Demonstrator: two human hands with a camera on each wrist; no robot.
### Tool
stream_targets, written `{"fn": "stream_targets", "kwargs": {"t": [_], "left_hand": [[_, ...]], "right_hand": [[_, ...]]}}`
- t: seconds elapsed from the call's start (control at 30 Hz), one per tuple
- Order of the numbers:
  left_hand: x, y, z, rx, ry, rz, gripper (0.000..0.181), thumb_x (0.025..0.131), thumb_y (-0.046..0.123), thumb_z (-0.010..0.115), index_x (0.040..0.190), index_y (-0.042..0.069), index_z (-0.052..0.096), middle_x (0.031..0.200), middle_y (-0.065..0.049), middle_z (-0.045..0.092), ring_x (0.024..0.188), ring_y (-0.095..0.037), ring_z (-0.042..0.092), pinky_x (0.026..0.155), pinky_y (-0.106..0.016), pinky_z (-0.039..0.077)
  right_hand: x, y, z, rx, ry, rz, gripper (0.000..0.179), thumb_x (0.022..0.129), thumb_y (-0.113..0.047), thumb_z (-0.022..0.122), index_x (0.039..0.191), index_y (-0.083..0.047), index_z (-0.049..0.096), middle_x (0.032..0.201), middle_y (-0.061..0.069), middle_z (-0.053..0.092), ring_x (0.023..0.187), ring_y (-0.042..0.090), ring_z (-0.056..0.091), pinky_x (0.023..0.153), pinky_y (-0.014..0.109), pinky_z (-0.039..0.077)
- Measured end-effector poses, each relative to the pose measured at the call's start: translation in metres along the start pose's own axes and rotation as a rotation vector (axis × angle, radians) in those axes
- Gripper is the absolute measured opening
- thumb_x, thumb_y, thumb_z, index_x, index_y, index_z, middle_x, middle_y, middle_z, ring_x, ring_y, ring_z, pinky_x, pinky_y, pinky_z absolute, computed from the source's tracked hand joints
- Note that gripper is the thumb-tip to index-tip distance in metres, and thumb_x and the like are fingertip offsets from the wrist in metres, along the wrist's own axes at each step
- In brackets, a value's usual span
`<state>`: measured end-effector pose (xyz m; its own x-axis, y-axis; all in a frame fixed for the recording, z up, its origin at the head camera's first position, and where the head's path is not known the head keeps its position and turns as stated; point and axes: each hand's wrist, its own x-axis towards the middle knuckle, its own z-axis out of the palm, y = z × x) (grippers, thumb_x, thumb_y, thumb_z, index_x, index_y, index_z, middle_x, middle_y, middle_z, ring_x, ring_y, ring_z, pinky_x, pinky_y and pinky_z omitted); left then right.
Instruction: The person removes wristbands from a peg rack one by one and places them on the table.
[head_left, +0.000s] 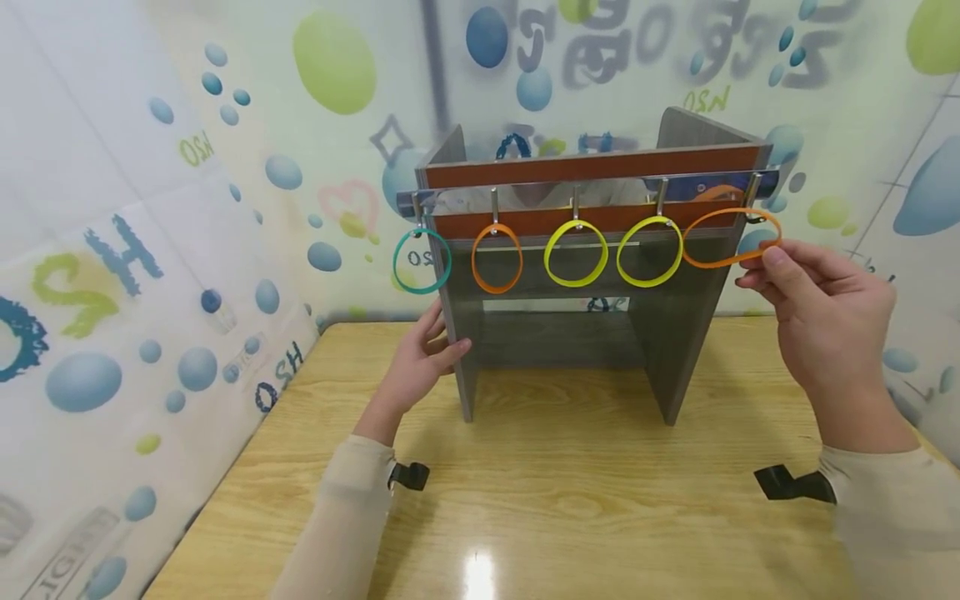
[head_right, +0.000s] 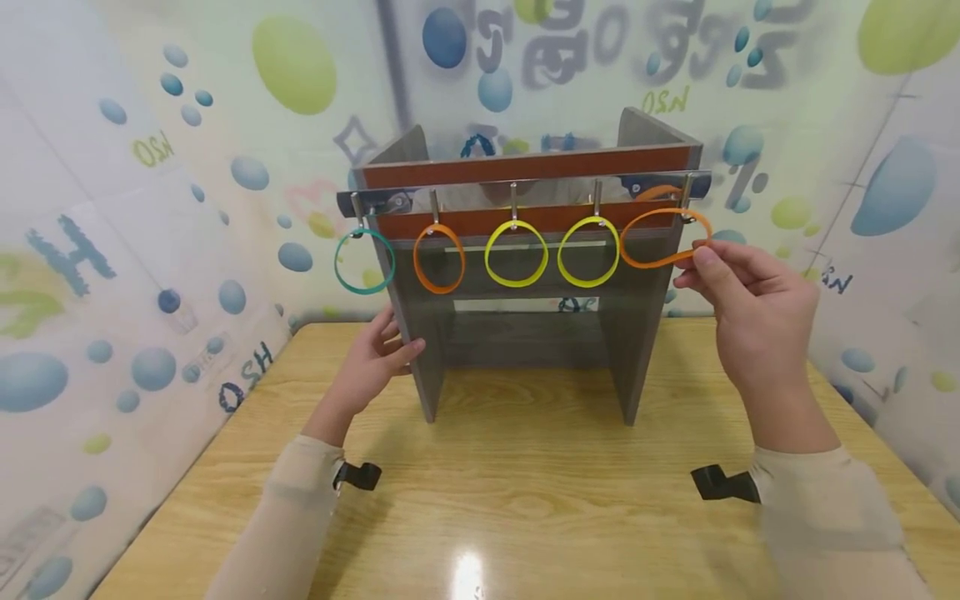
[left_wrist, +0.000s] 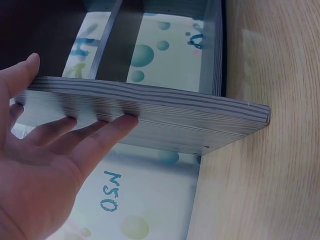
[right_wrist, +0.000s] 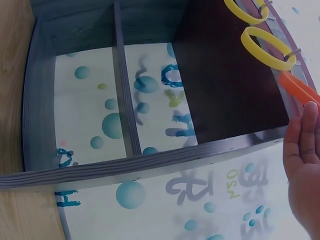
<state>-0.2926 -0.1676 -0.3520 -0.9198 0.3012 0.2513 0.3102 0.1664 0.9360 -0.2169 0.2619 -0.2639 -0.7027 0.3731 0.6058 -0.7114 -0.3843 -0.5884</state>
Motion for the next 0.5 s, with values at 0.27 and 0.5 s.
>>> {"fn": "stream_targets", "kwargs": {"t": [0.27, 0.5], "left_hand": [[0.001, -0.001, -0.001, -0.001, 0.004, -0.006, 0.081, 0.106, 0.019, 0.069, 0.166, 0.052, 0.026, 0.174, -0.003, 0.036, 0.149, -0.036, 0.053, 0.1, -0.056, 0.061], [0.0, -0.002, -0.001, 0.008, 0.008, -0.016, 0.081, 0.106, 0.02, 0.07, 0.166, 0.051, 0.025, 0.174, -0.004, 0.035, 0.149, -0.035, 0.052, 0.101, -0.056, 0.061]], "right_hand": [[-0.003, -0.003, 0.005, -0.013, -0.036, -0.012, 0.024, 0.093, 0.016, 0.07, 0.114, 0.027, 0.068, 0.091, 0.021, 0.079, 0.072, 0.026, 0.077, 0.073, 0.03, 0.066], [-0.013, -0.002, 0.003, -0.034, -0.056, 0.01, 0.021, 0.093, 0.017, 0.069, 0.112, 0.024, 0.07, 0.09, 0.018, 0.08, 0.07, 0.025, 0.077, 0.074, 0.03, 0.066]]}}
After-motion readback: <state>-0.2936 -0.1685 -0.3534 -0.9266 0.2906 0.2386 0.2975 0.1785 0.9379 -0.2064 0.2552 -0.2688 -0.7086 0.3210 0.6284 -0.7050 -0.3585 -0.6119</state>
